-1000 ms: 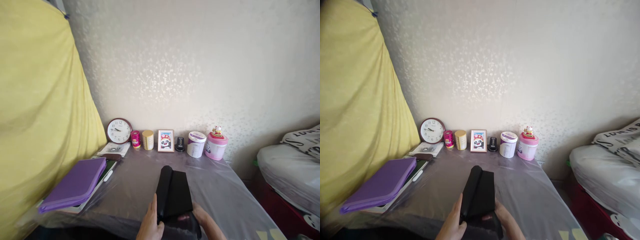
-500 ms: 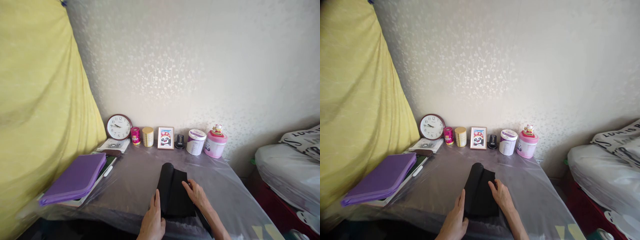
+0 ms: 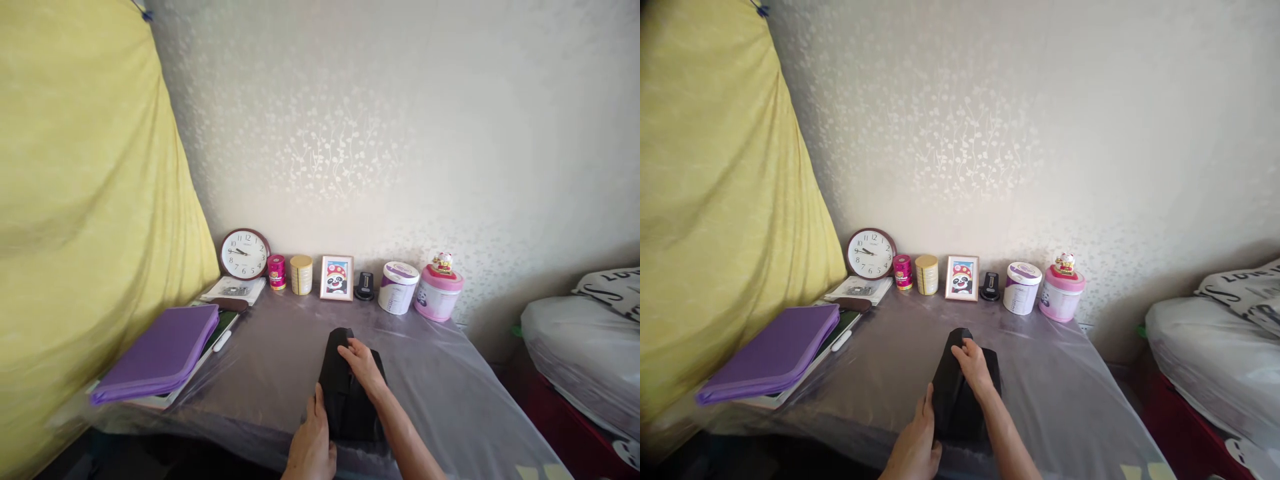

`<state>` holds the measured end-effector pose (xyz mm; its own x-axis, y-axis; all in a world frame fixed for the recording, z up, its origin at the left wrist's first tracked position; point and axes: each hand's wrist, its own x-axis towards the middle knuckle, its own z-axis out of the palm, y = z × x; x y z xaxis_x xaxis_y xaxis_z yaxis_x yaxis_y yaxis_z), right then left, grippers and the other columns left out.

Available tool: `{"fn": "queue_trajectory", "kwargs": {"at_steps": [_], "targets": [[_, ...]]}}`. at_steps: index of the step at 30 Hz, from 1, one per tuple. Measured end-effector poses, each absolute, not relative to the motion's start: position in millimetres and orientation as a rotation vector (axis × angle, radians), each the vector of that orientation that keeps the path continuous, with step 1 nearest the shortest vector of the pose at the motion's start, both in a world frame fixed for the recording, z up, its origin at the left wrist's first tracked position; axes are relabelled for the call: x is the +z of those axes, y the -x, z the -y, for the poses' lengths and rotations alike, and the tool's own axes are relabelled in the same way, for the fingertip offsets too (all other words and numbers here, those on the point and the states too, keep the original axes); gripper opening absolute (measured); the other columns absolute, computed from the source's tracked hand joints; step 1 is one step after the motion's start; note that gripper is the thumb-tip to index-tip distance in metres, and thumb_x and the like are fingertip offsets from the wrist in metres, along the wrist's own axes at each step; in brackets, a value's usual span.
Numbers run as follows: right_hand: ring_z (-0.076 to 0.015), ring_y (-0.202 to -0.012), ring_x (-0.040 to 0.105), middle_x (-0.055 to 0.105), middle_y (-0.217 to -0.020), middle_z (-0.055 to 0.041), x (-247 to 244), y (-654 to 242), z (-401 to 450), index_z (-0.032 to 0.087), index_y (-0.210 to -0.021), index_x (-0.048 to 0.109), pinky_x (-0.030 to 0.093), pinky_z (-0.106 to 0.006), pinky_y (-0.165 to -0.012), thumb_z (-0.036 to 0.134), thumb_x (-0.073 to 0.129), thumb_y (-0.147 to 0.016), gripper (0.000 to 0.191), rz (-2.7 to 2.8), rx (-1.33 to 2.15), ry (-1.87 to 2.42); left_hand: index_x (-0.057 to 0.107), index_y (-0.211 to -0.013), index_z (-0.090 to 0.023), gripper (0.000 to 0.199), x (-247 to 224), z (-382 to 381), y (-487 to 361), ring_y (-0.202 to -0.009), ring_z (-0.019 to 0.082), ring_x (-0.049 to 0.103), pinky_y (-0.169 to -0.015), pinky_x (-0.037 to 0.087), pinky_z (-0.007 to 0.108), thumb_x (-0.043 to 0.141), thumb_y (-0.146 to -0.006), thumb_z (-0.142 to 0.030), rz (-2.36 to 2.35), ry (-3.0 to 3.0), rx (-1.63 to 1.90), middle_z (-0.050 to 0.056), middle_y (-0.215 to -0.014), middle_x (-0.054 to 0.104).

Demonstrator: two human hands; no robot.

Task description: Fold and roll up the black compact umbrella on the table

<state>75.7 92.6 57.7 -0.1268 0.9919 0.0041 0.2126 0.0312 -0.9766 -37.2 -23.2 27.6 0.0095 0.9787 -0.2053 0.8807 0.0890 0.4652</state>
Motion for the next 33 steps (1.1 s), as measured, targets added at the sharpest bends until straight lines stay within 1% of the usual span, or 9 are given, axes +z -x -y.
{"fn": "queue_trajectory", "kwargs": {"at_steps": [6, 10, 13, 16, 19, 22, 26, 29, 33], "targets": [[-0.0144, -0.065, 0.061, 0.065, -0.077, -0.0033, 29, -53, -115, 0.015, -0.104, 0.057, 0.043, -0.021, -0.049, 0.029, 0.052, -0.077, 0.031, 1.586, 1.103, 1.462, 0.020, -0.138, -0.002, 0.076, 32, 23, 36, -0.103, 0.028, 0.057, -0.085, 0.044, 0.034, 0.046, -0.066, -0.003, -1.921, -1.822, 0.166, 0.023, -0.145, 0.020], [-0.0153, -0.072, 0.063, 0.068, -0.084, -0.0046, 28, -52, -114, 0.017, -0.102, 0.058, 0.043, -0.022, -0.055, 0.028, 0.053, -0.078, 0.028, 1.750, 0.932, 1.589, 0.021, -0.137, -0.002, 0.075, 38, 22, 38, -0.106, 0.028, 0.056, -0.087, 0.044, 0.034, 0.045, -0.066, -0.003, -1.898, -1.840, 0.151, 0.023, -0.145, 0.019], [-0.0156, -0.070, 0.064, 0.069, -0.083, -0.0052, 36, -51, -111, 0.016, -0.102, 0.058, 0.042, -0.023, -0.057, 0.027, 0.052, -0.078, 0.027, 1.831, 0.870, 1.627, 0.021, -0.138, -0.004, 0.072, 37, 25, 44, -0.109, 0.027, 0.054, -0.088, 0.043, 0.033, 0.044, -0.070, -0.006, -1.885, -1.857, 0.144, 0.022, -0.144, 0.024], [-0.0154, -0.066, 0.064, 0.070, -0.075, -0.0041, 45, -49, -107, 0.016, -0.099, 0.057, 0.041, -0.023, -0.059, 0.027, 0.050, -0.079, 0.024, 1.876, 0.868, 1.638, 0.023, -0.137, -0.006, 0.064, 34, 31, 53, -0.112, 0.026, 0.051, -0.089, 0.043, 0.033, 0.042, -0.077, -0.016, -1.895, -1.885, 0.199, 0.020, -0.140, 0.033], [-0.0146, -0.066, 0.065, 0.071, -0.068, -0.0021, 49, -49, -103, 0.016, -0.097, 0.056, 0.042, -0.022, -0.062, 0.029, 0.043, -0.084, 0.022, 1.901, 0.908, 1.542, 0.036, -0.133, -0.011, 0.054, 37, 35, 58, -0.120, 0.028, 0.044, -0.094, 0.040, 0.038, 0.040, -0.080, -0.025, -1.963, -1.980, 0.308, 0.017, -0.137, 0.038], [-0.0121, -0.065, 0.065, 0.071, -0.070, -0.0007, 50, -48, -100, 0.017, -0.093, 0.055, 0.044, -0.021, -0.064, 0.026, 0.039, -0.085, 0.020, 1.908, 0.950, 1.419, 0.046, -0.127, -0.017, 0.051, 44, 33, 56, -0.126, 0.030, 0.035, -0.104, 0.029, 0.044, 0.043, -0.077, -0.023, -1.882, -2.115, 0.348, 0.012, -0.141, 0.035], [-0.0112, -0.065, 0.065, 0.071, -0.074, -0.0002, 50, -48, -96, 0.018, -0.091, 0.058, 0.045, -0.021, -0.064, 0.020, 0.039, -0.082, 0.020, 1.936, 0.941, 1.386, 0.027, -0.138, -0.027, 0.075, 37, 25, 49, -0.135, 0.032, 0.016, -0.110, 0.016, 0.050, 0.052, -0.068, -0.019, -1.695, -2.205, 0.372, 0.003, -0.150, 0.012], [-0.0124, -0.069, 0.065, 0.071, -0.076, 0.0004, 48, -48, -89, 0.021, -0.091, 0.062, 0.045, -0.022, -0.067, 0.018, 0.041, -0.082, 0.023, 2.003, 0.853, 1.367, 0.018, -0.140, -0.028, 0.085, 18, 20, 47, -0.136, 0.034, 0.012, -0.109, 0.014, 0.052, 0.052, -0.064, -0.015, -1.759, -2.142, 0.338, 0.002, -0.150, 0.009], [-0.0163, -0.087, 0.061, 0.070, -0.092, -0.0016, 41, -56, -75, 0.024, -0.092, 0.066, 0.044, -0.028, -0.080, 0.023, 0.044, -0.085, 0.024, 2.095, 0.575, 1.210, 0.019, -0.140, -0.025, 0.081, -3, 18, 47, -0.136, 0.031, 0.011, -0.109, 0.015, 0.050, 0.047, -0.065, -0.012, -1.769, -2.133, 0.330, 0.002, -0.150, 0.008]]}}
